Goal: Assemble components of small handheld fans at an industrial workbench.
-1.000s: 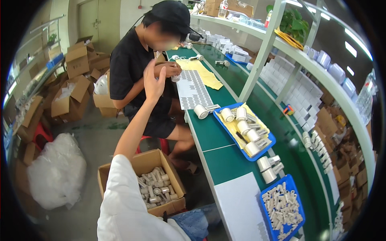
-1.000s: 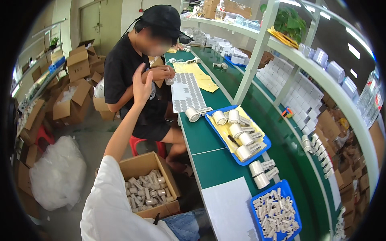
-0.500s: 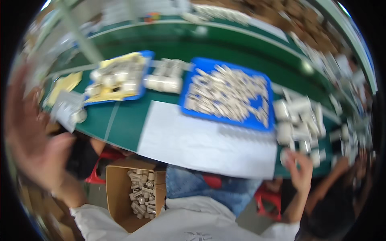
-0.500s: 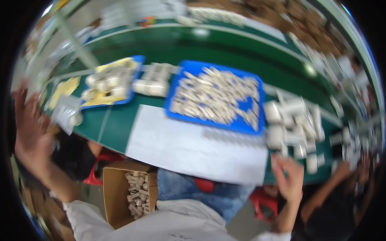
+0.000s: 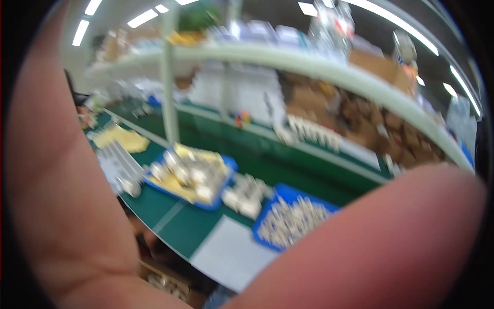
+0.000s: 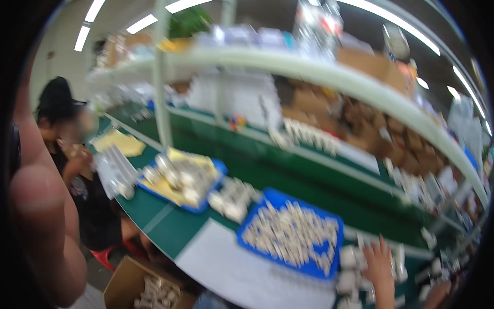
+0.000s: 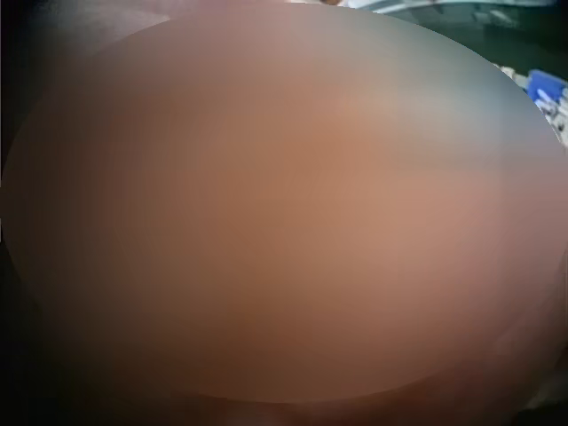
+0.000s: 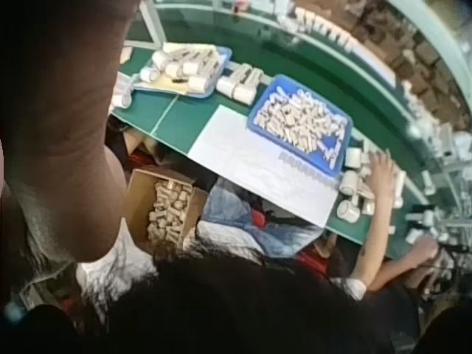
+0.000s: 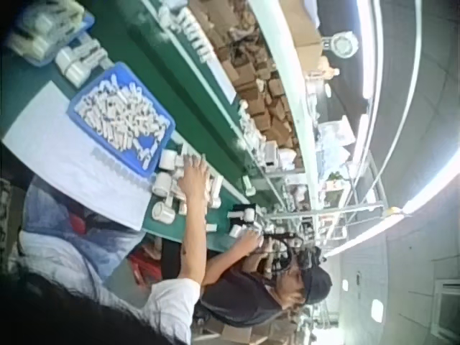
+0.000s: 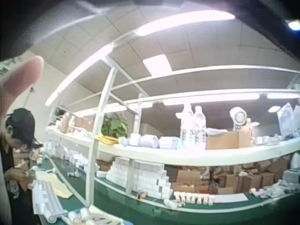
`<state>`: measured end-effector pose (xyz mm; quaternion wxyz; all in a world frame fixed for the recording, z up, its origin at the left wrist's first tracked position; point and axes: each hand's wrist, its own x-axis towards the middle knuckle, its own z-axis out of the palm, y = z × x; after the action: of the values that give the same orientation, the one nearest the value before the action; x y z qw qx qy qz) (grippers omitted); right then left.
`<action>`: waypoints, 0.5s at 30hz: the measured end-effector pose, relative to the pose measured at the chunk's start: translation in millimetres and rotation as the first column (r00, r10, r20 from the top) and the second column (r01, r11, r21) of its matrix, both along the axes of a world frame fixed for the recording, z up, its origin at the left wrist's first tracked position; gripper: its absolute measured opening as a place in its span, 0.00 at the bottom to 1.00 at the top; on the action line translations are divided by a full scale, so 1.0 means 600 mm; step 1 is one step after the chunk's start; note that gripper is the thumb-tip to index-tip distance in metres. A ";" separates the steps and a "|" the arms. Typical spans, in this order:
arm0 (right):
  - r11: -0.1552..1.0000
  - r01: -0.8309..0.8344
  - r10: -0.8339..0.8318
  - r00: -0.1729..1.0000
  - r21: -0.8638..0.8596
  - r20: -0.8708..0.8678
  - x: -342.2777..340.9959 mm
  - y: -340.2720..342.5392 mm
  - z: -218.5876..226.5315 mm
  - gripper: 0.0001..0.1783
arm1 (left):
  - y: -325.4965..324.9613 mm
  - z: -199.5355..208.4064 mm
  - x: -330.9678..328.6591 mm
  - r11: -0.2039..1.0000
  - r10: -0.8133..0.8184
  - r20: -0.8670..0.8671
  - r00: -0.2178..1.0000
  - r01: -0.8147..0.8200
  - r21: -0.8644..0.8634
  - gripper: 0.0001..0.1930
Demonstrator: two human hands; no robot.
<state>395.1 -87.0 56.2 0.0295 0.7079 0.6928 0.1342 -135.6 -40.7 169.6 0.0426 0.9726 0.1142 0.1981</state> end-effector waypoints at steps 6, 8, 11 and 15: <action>0.985 -0.102 0.060 0.958 0.136 0.281 0.145 0.071 -0.112 0.21 | -0.048 0.062 -0.113 0.916 -0.124 0.360 0.925 -0.032 0.399 0.35; 0.985 -0.138 0.121 0.981 0.105 0.154 0.057 0.113 -0.054 0.15 | -0.101 0.114 -0.160 0.770 -0.148 0.448 0.882 -0.182 0.612 0.35; 0.958 -0.233 0.221 0.971 0.167 0.089 0.035 0.137 -0.008 0.16 | -0.123 0.150 -0.224 0.478 -0.293 0.608 0.738 -0.438 0.761 0.34; 0.950 -0.091 0.102 0.995 0.298 -0.022 -0.014 0.100 0.051 0.21 | -0.080 0.126 -0.257 0.494 -0.230 0.829 0.509 -0.673 0.550 0.33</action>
<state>386.9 -26.9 86.8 -0.0965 0.6720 0.6989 0.2248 -289.8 -88.5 245.1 -0.4118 0.6143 0.1165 0.6629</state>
